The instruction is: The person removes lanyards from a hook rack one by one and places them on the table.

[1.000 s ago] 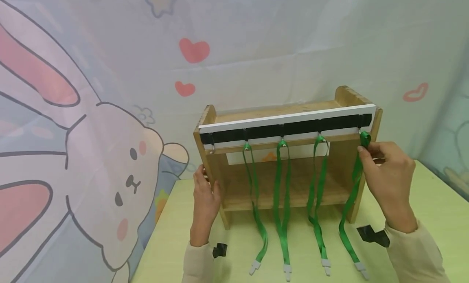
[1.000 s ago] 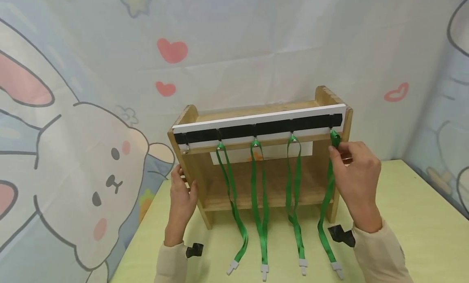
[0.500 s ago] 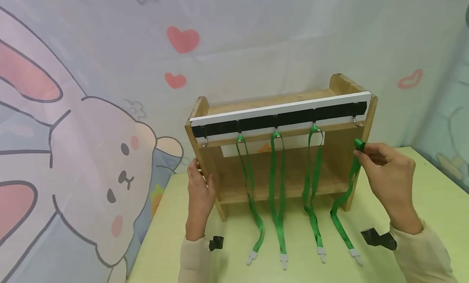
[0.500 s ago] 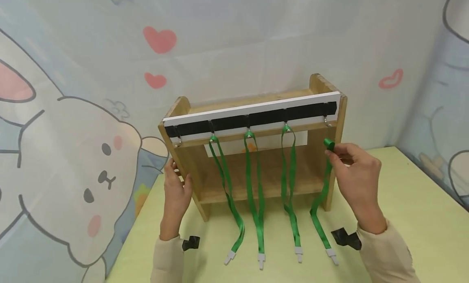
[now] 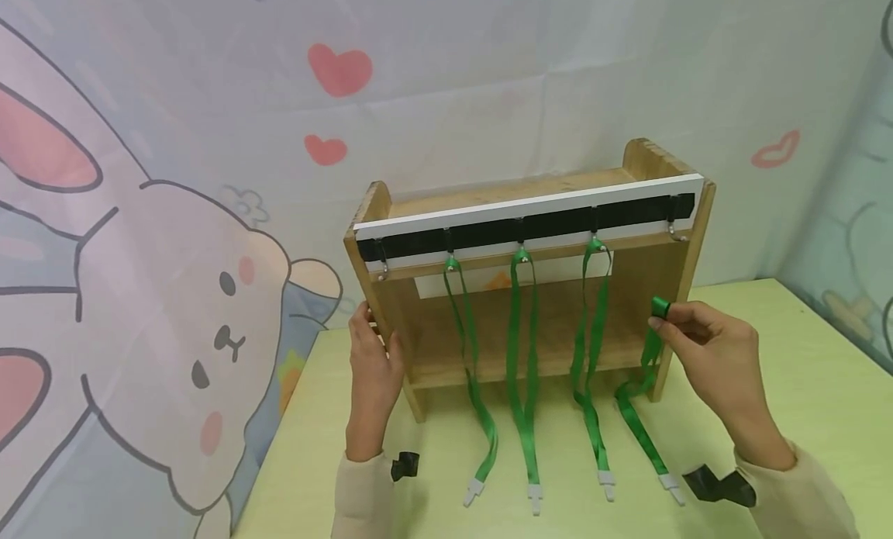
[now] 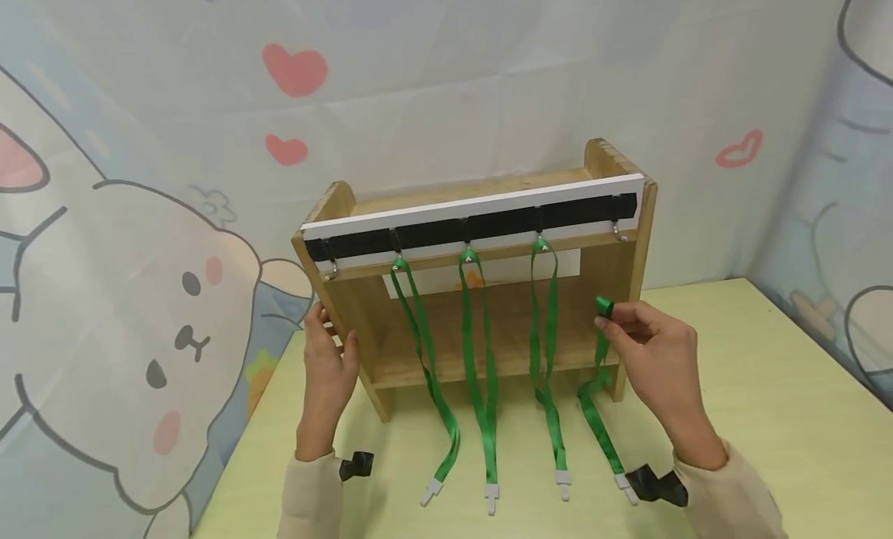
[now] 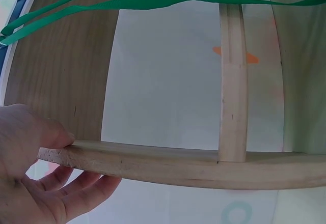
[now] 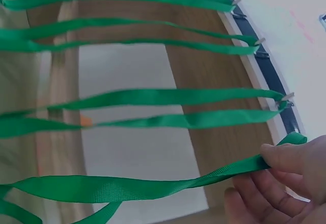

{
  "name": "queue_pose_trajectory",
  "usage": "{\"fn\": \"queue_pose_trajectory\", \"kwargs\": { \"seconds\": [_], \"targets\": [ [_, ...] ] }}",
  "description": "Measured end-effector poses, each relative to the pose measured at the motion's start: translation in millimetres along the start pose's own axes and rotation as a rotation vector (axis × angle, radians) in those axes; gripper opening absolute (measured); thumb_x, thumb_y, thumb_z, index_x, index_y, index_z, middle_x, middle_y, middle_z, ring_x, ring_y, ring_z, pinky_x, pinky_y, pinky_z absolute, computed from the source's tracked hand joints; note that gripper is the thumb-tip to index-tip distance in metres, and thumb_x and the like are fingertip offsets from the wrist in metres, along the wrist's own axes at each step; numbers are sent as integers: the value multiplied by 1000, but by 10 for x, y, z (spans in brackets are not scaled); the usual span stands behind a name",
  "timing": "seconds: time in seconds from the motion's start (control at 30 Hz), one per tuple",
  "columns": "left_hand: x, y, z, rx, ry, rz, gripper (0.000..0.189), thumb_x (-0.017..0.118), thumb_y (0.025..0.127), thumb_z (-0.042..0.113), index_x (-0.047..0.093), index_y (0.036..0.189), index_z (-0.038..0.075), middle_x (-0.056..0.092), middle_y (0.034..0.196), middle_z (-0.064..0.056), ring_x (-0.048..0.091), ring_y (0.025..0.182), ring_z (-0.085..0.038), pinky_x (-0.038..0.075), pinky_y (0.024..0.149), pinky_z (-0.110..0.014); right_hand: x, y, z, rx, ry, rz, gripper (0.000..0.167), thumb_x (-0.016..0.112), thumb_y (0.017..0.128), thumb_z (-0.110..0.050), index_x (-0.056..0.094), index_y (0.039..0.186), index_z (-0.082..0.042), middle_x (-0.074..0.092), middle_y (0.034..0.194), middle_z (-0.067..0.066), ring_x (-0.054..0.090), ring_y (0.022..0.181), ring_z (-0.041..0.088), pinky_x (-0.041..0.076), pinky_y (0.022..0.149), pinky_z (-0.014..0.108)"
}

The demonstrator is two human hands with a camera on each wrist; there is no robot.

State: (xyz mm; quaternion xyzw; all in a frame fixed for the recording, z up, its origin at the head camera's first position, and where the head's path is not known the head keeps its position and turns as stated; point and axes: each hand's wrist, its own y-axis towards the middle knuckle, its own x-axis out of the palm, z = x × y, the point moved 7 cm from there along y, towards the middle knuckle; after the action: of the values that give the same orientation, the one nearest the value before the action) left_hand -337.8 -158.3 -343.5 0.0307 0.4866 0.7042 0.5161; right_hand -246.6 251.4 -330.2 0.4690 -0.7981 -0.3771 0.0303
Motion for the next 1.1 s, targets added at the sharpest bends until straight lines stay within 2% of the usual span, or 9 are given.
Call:
{"fn": "queue_pose_trajectory", "kwargs": {
  "seconds": [0.13,0.37,0.5,0.67,0.83,1.1],
  "targets": [
    [-6,-1,0,4,10,-1,56,57,96,-9,25,142,-4,44,121,-32,59,95,-44,55,69,-49,82,-78,63,46,14,-70,7,75,90,-2,73,94,3,67,84,-20,62,75,-8,47,69,9],
    [-38,2,24,44,24,25,56,57,96,-11,26,142,-4,45,119,-33,59,91,-44,54,66,-49,197,-190,173,130,29,-170,14,72,95,-10,71,98,4,71,91,-6,61,86,-8,48,75,10],
    [-29,1,20,37,26,22,56,57,96,-10,26,142,-3,45,119,-32,59,92,-44,54,66,-49,223,-250,265,174,19,-213,14,71,96,-13,72,98,1,70,91,-5,59,87,-7,48,73,13],
    [-15,-5,5,25,22,14,56,58,96,-9,26,142,-4,45,120,-32,59,93,-44,55,67,-49,235,-293,326,187,30,-240,13,71,96,-11,71,97,2,72,89,-3,62,84,-5,50,68,17],
    [-15,7,-7,27,29,14,56,57,97,-8,25,143,-3,45,121,-32,59,95,-44,55,68,-49,281,-335,384,206,90,-283,14,68,98,-9,69,100,5,72,88,2,66,78,3,56,64,23],
    [-12,-7,-7,10,16,5,56,57,97,-8,25,142,-2,44,121,-32,59,97,-44,54,68,-49,371,-426,507,209,159,-365,12,65,98,-3,66,101,9,69,98,17,68,76,10,59,65,30]
  ]
}}
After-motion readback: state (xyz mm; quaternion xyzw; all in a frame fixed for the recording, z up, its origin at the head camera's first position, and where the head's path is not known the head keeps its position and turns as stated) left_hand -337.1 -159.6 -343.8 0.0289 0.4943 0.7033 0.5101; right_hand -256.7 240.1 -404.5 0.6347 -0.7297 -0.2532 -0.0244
